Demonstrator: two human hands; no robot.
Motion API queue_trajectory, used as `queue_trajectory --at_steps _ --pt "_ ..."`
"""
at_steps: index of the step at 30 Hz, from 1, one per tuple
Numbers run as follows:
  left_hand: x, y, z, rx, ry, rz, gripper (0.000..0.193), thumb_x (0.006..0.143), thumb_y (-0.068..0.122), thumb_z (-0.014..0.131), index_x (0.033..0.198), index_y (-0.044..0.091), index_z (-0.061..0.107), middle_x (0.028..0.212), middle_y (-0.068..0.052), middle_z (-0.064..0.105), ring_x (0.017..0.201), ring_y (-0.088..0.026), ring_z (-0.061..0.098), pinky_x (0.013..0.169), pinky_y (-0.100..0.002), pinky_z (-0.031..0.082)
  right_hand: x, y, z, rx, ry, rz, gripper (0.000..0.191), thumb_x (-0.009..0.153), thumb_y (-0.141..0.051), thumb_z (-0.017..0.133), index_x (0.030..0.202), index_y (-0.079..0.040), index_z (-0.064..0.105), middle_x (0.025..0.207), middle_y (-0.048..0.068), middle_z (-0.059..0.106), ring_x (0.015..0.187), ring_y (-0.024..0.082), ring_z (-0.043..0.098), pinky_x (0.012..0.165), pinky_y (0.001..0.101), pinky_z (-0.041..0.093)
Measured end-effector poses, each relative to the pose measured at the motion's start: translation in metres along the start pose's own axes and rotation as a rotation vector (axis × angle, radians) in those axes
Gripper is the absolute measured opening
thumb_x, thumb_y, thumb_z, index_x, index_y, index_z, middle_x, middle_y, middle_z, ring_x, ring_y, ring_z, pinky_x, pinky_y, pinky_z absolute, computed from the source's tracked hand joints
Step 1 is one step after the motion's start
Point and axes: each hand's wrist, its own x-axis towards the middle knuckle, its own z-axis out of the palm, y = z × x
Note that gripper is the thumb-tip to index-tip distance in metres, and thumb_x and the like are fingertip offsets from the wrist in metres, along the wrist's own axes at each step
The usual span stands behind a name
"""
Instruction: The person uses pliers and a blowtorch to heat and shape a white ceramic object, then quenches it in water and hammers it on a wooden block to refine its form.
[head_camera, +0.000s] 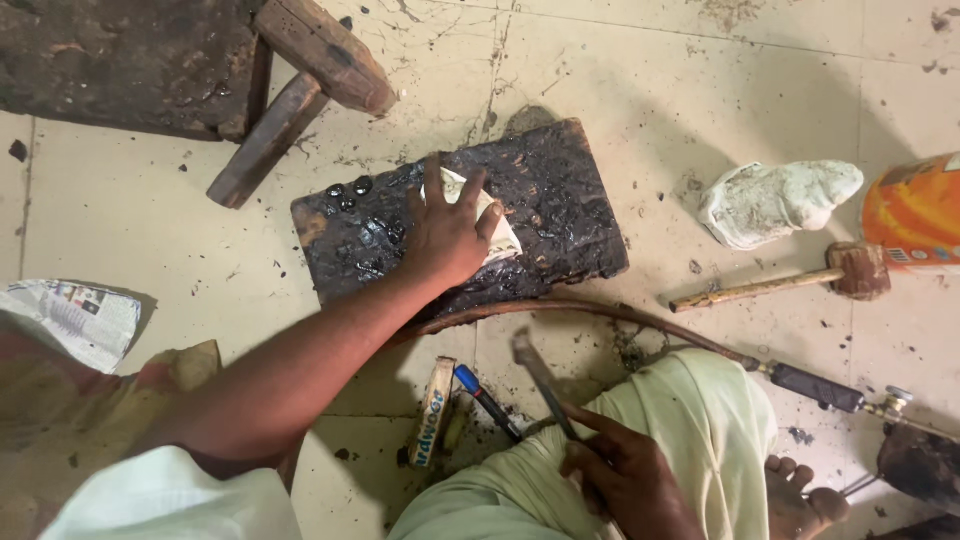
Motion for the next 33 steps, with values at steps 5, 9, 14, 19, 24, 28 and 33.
queue_trajectory --at_steps 5,9,14,19,24,28,33 --pt "-0.008 -0.018 -0.012 -0.023 0.041 -0.098 0.074 0.106 0.056 0.035 0.161 0.008 0.028 0.16 -0.041 0.017 0.145 -0.058 0.02 0.098 -0.063 0.041 0.019 0.016 -0.019 0.109 -0.012 0.094 0.048 0.098 -0.02 0.06 0.145 -0.013 0.057 0.076 0.016 0.078 0.043 0.02 0.061 0.039 0.0334 0.047" --pt "-0.023 -0.069 -0.039 -0.017 0.195 -0.153 0.068 0.105 0.053 0.035 0.157 0.011 0.035 0.164 -0.029 0.029 0.147 -0.048 0.04 0.103 -0.055 0.052 0.044 0.02 -0.024 0.211 -0.058 0.224 0.046 0.101 -0.024 0.054 0.146 -0.013 0.051 0.076 0.02 0.076 0.048 0.025 0.066 0.043 0.0364 0.05" --pt "-0.03 -0.126 -0.047 0.274 0.348 0.227 0.069 0.104 0.048 0.055 0.156 0.005 0.042 0.156 -0.027 0.039 0.146 -0.049 0.038 0.118 -0.061 0.037 0.057 0.003 -0.018 -0.385 -0.002 0.089 0.038 0.103 -0.027 0.06 0.139 -0.019 0.064 0.084 0.023 0.079 0.069 0.027 0.075 0.065 0.0371 0.06" --pt "-0.03 -0.134 -0.039 0.342 0.256 0.199 0.066 0.097 0.041 0.063 0.151 0.004 0.05 0.149 -0.024 0.046 0.142 -0.045 0.04 0.116 -0.06 0.032 0.057 -0.057 -0.013 -1.133 0.229 -0.287 0.037 0.086 -0.032 0.074 0.121 -0.023 0.077 0.107 0.011 0.077 0.084 0.026 0.076 0.076 0.0377 0.062" --pt "-0.025 -0.133 -0.047 0.305 0.28 0.215 0.057 0.096 0.034 0.063 0.145 0.005 0.058 0.148 -0.023 0.05 0.138 -0.043 0.043 0.115 -0.058 0.035 0.103 -0.125 0.032 -0.813 0.505 -0.883 0.02 0.092 -0.019 0.072 0.107 -0.007 0.076 0.103 0.019 0.078 0.084 0.026 0.078 0.065 0.0339 0.062" --pt "-0.02 -0.139 -0.048 0.27 0.244 0.193 0.057 0.096 0.035 0.062 0.145 0.005 0.058 0.149 -0.023 0.049 0.138 -0.043 0.043 0.115 -0.058 0.034 0.135 -0.156 0.062 -0.704 0.419 -0.908 0.03 0.097 -0.019 0.07 0.118 0.001 0.073 0.105 0.02 0.076 0.086 0.026 0.08 0.061 0.0315 0.062" --pt "-0.017 -0.149 -0.046 0.239 0.232 0.2 0.055 0.098 0.034 0.062 0.145 0.004 0.059 0.15 -0.022 0.049 0.14 -0.043 0.042 0.117 -0.059 0.034 0.14 -0.176 0.076 -0.694 0.415 -0.474 0.046 0.083 -0.027 0.081 0.123 -0.005 0.073 0.095 0.017 0.08 0.079 0.022 0.081 0.06 0.0326 0.064"
